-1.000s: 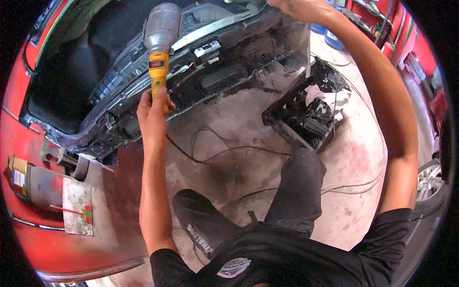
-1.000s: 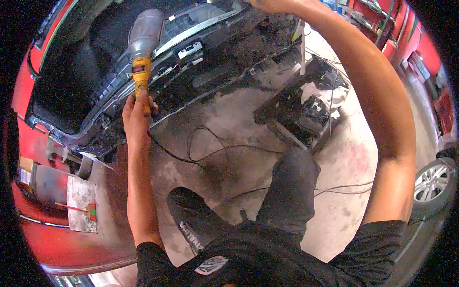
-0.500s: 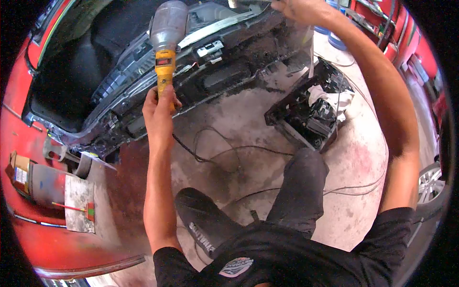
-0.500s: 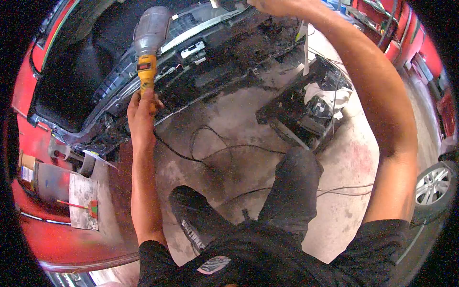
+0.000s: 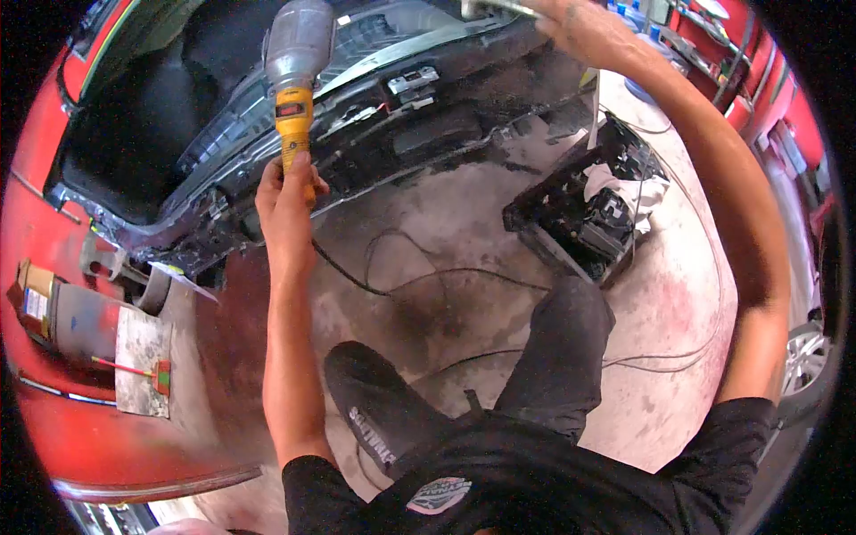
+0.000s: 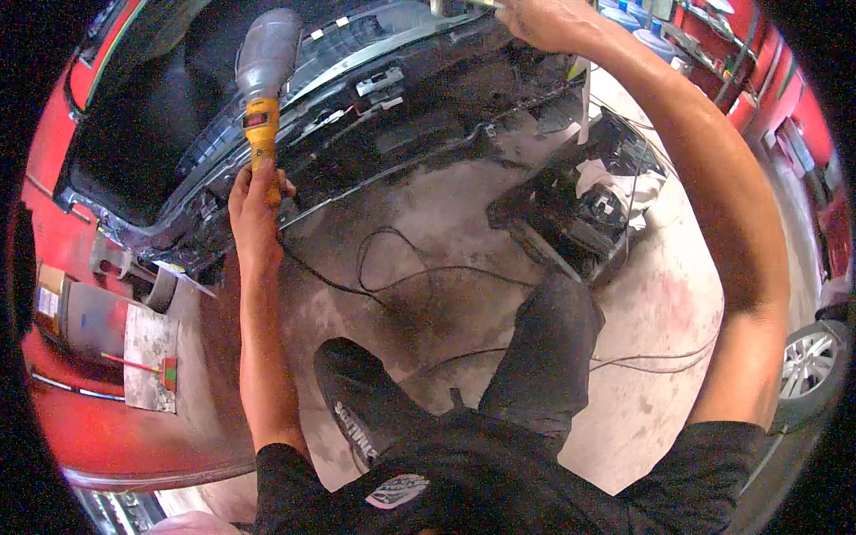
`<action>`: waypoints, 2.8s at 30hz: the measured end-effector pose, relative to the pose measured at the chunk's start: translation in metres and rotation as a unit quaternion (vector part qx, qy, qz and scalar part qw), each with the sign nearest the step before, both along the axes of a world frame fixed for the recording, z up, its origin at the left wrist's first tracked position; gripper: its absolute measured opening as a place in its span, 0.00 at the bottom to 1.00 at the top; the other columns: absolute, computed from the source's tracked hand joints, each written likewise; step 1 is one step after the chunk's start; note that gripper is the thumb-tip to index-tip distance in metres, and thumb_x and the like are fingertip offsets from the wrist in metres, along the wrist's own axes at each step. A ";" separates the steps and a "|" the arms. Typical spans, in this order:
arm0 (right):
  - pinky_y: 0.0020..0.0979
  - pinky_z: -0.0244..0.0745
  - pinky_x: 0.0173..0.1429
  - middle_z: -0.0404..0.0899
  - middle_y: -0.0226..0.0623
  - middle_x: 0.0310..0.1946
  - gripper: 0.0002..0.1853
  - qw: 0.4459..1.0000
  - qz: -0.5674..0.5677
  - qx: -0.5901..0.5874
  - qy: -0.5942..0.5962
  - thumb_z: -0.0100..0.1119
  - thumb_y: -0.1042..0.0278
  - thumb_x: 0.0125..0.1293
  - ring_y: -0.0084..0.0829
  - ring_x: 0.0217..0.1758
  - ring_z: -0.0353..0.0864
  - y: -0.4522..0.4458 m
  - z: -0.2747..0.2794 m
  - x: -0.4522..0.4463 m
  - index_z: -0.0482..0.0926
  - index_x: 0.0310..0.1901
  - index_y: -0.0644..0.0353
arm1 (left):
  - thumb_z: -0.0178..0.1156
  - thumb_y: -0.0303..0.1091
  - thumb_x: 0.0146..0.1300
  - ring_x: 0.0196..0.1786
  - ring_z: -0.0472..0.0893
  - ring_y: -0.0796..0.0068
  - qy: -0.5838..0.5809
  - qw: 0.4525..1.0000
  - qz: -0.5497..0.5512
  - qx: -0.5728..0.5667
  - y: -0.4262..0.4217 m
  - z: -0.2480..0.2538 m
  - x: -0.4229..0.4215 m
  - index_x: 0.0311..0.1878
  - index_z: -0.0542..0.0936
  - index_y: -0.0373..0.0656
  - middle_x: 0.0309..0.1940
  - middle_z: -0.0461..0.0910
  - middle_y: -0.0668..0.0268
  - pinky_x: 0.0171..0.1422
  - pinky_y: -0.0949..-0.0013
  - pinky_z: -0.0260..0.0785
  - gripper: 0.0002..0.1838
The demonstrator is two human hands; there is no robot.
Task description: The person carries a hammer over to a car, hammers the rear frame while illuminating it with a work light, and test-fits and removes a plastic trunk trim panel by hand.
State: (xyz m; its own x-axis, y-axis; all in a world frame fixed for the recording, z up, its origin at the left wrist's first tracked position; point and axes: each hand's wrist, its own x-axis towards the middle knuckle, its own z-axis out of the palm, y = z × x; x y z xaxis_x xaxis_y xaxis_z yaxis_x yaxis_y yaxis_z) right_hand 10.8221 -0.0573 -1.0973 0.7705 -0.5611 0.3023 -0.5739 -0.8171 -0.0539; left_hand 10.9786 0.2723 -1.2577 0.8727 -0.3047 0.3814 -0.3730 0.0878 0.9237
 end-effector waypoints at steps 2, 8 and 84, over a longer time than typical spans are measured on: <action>0.53 0.80 0.45 0.87 0.52 0.40 0.24 0.985 0.155 -0.070 -0.034 0.53 0.62 0.76 0.56 0.37 0.87 -0.035 -0.013 -0.001 0.72 0.72 0.54 | 0.62 0.44 0.76 0.33 0.76 0.82 -0.012 1.000 0.006 0.004 0.006 0.001 -0.001 0.46 0.79 0.39 0.31 0.78 0.71 0.42 0.74 0.67 0.15; 0.49 0.77 0.57 0.84 0.57 0.50 0.24 0.941 0.289 -0.129 -0.119 0.53 0.59 0.78 0.56 0.53 0.85 -0.033 -0.024 0.029 0.73 0.73 0.49 | 0.61 0.47 0.76 0.37 0.78 0.77 -0.039 0.992 0.096 0.072 0.033 0.009 -0.010 0.49 0.82 0.38 0.33 0.81 0.69 0.44 0.68 0.68 0.18; 0.48 0.80 0.52 0.85 0.60 0.46 0.23 0.828 0.497 -0.031 -0.258 0.54 0.61 0.77 0.57 0.47 0.87 0.283 -0.010 0.248 0.76 0.69 0.60 | 0.58 0.39 0.78 0.36 0.76 0.80 -0.049 0.948 0.277 -0.148 0.239 -0.038 -0.001 0.51 0.77 0.35 0.34 0.79 0.68 0.45 0.72 0.68 0.14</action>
State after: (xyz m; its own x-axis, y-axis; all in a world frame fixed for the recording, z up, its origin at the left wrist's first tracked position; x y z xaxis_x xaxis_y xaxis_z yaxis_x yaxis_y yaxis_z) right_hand 11.0704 0.2258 -1.1076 0.6022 0.3010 0.7394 0.4693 -0.8828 -0.0228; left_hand 10.9772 0.5116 -1.2952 0.8238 0.3232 0.4657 -0.5198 0.1028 0.8481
